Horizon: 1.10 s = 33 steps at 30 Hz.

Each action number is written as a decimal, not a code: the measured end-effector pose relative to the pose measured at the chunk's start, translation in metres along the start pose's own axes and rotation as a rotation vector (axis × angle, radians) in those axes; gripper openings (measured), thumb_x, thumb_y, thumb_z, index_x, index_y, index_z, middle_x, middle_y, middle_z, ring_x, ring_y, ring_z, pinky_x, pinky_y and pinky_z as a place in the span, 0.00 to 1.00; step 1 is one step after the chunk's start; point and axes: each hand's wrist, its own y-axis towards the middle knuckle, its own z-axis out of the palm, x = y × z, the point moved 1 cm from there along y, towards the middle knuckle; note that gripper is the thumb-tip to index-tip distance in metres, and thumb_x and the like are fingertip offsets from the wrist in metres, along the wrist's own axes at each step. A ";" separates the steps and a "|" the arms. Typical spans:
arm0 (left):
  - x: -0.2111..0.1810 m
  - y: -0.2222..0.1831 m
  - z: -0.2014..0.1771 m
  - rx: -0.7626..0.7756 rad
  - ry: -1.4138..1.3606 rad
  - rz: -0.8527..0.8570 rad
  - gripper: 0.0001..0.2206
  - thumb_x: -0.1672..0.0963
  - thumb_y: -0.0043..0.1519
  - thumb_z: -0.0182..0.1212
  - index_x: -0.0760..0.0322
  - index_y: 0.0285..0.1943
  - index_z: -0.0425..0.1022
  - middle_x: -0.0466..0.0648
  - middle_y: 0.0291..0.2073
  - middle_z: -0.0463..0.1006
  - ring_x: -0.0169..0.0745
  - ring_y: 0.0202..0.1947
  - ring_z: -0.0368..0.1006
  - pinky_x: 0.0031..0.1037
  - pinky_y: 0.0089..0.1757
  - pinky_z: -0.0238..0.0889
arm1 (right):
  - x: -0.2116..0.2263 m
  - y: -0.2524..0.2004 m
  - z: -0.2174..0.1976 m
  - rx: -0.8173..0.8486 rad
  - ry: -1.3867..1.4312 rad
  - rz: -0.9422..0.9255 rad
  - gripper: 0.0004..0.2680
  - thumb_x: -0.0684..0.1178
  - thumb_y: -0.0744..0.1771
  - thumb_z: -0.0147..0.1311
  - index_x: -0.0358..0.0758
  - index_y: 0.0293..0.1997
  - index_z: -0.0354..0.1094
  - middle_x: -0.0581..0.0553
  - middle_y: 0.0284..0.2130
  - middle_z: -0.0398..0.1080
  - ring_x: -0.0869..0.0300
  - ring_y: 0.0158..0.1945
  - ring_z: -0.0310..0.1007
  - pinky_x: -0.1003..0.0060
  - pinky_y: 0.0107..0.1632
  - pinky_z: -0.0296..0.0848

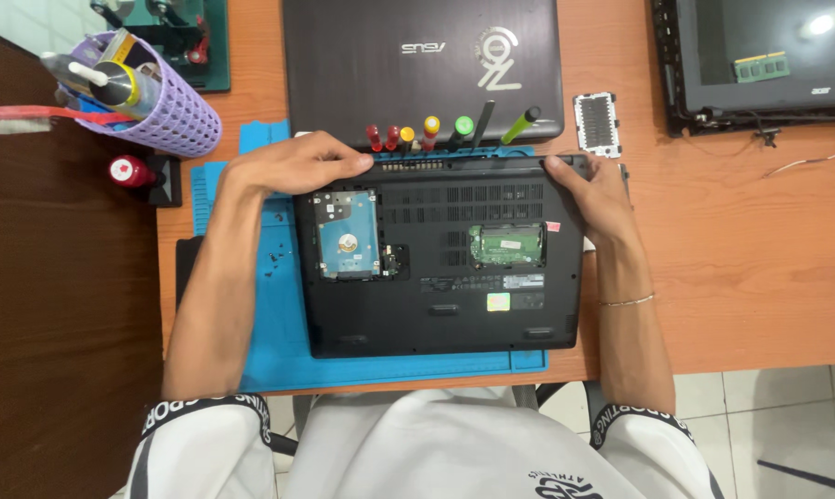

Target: The person cleans the interior components of an open laptop using a brush and luego attaches the bottom casing, pressing it down to secure it.

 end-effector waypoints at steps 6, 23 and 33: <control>0.000 -0.006 -0.001 0.008 0.049 0.017 0.29 0.43 0.69 0.51 0.72 0.27 0.70 0.42 0.17 0.54 0.33 0.21 0.51 0.36 0.26 0.47 | 0.004 -0.001 0.006 -0.005 0.021 -0.028 0.08 0.44 0.69 0.59 0.27 0.45 0.72 0.45 0.33 0.76 0.66 0.32 0.75 0.72 0.36 0.76; 0.013 -0.004 0.013 0.007 0.041 0.228 0.26 0.42 0.69 0.49 0.68 0.45 0.79 0.30 0.26 0.71 0.24 0.29 0.68 0.30 0.33 0.61 | 0.007 -0.006 0.007 0.096 -0.001 0.032 0.08 0.44 0.68 0.59 0.27 0.45 0.73 0.42 0.32 0.77 0.65 0.30 0.76 0.73 0.32 0.75; -0.009 -0.001 0.025 0.003 0.135 -0.012 0.24 0.45 0.70 0.47 0.70 0.37 0.77 0.49 0.19 0.68 0.42 0.24 0.66 0.39 0.33 0.63 | 0.005 -0.004 0.003 0.148 -0.005 0.039 0.08 0.44 0.67 0.61 0.28 0.46 0.74 0.45 0.34 0.76 0.66 0.33 0.75 0.74 0.36 0.75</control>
